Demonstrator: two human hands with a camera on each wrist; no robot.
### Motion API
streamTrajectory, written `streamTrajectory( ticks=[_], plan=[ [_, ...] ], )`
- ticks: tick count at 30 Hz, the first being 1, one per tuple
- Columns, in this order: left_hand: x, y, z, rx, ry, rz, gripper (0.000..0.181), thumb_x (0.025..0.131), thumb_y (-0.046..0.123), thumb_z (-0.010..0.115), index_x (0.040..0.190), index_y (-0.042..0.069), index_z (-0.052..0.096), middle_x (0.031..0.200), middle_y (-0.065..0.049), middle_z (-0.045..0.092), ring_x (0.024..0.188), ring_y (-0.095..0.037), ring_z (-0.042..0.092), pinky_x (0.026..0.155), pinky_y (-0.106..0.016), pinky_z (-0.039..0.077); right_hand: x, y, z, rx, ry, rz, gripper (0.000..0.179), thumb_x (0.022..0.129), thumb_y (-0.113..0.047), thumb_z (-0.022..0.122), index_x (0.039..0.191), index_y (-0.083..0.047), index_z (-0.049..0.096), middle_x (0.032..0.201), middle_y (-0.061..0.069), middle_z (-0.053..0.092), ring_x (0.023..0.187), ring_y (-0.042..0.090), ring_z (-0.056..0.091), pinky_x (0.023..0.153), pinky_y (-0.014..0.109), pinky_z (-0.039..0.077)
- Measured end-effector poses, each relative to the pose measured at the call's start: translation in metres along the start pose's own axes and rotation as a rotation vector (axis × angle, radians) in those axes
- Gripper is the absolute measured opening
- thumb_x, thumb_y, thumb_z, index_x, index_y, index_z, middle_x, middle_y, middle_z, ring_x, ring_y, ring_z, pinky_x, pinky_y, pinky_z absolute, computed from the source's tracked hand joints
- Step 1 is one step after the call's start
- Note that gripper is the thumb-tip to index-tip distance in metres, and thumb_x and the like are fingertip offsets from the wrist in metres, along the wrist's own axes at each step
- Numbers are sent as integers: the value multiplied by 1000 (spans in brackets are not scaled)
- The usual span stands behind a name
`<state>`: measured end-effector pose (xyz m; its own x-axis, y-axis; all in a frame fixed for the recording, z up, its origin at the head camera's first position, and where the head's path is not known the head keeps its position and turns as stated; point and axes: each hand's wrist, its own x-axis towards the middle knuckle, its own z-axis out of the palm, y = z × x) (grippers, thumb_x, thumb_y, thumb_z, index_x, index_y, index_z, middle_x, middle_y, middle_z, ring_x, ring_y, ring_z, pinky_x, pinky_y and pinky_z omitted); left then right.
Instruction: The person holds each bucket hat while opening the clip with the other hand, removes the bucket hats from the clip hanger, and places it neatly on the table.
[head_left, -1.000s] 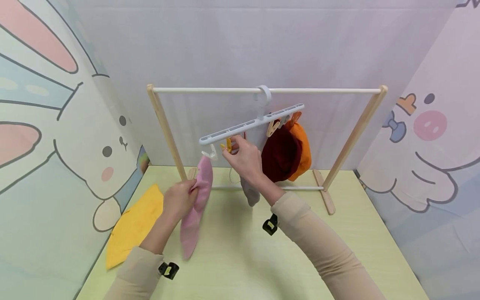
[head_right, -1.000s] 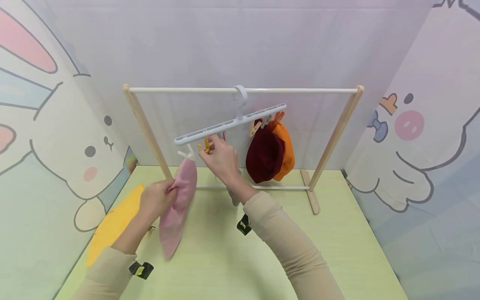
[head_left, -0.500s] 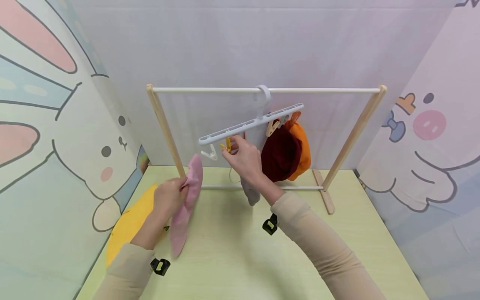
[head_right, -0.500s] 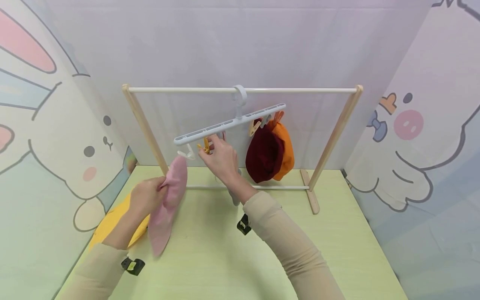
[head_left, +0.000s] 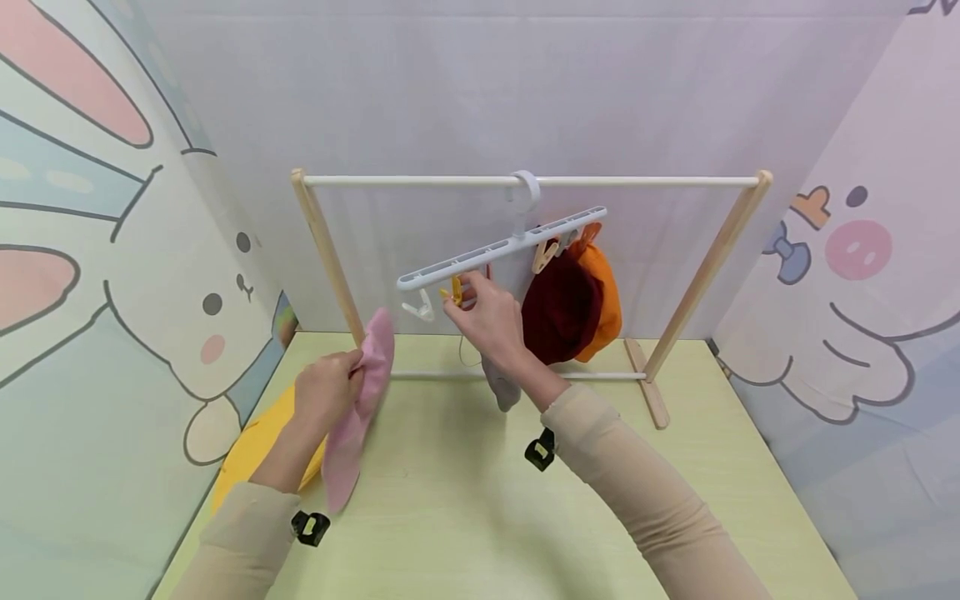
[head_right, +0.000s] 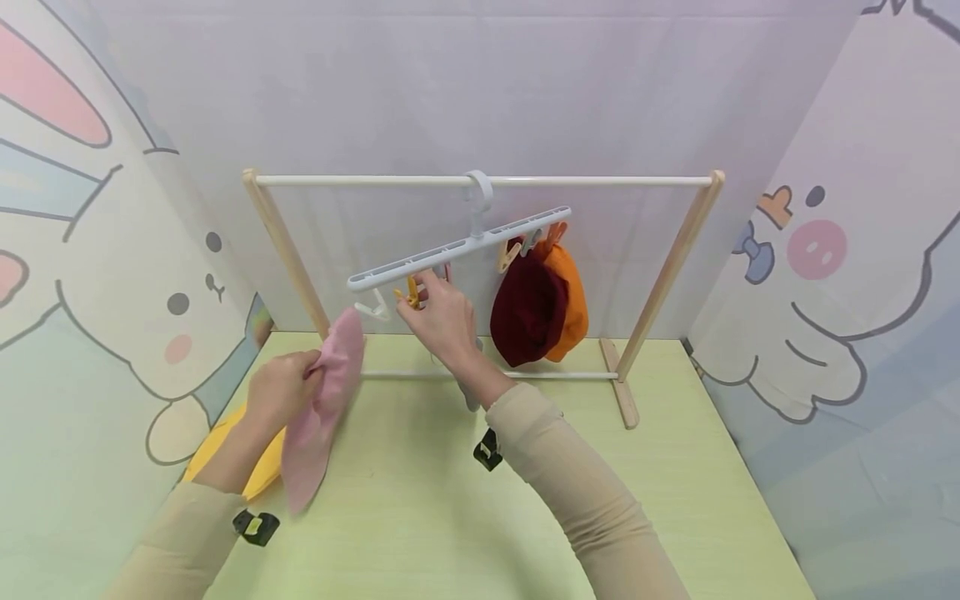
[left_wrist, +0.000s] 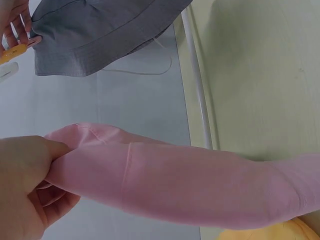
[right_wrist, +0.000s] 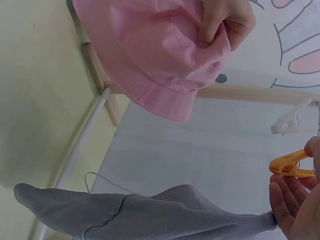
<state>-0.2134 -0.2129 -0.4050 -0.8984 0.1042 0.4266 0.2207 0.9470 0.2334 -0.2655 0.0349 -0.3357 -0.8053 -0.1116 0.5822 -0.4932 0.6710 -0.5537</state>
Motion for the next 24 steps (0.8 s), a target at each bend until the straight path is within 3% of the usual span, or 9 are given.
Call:
streamTrajectory(
  ticks=[5, 10, 16, 24],
  plan=[
    [1, -3, 1, 7, 6, 4, 5, 81, 8, 63, 84, 10, 66, 66, -6, 58, 48, -24, 45, 41, -38, 37, 0, 0, 0, 4, 1, -1, 22, 81, -29, 64, 99, -16, 62, 82, -3, 70, 65, 3, 63, 57, 24, 48],
    [1, -5, 1, 12, 17, 14, 7, 81, 6, 62, 84, 11, 66, 65, -6, 57, 47, -24, 43, 41, -37, 35, -1, 0, -1, 1, 6, -8, 22, 81, -28, 64, 99, -16, 62, 81, -3, 69, 65, 3, 63, 57, 24, 48],
    [2, -4, 3, 31, 14, 13, 11, 79, 5, 65, 88, 11, 68, 67, -7, 60, 49, -26, 47, 41, -38, 37, 0, 1, 0, 1, 7, -11, 23, 81, -28, 64, 100, -15, 62, 82, -3, 69, 65, 4, 63, 56, 24, 48],
    [-4, 3, 17, 58, -23, 14, 17, 78, 9, 70, 95, 13, 71, 70, -7, 62, 50, -30, 54, 41, -37, 39, 0, 1, -1, -5, 1, -8, 23, 81, -28, 64, 101, -16, 62, 82, -3, 69, 65, 4, 62, 55, 23, 47]
  ],
)
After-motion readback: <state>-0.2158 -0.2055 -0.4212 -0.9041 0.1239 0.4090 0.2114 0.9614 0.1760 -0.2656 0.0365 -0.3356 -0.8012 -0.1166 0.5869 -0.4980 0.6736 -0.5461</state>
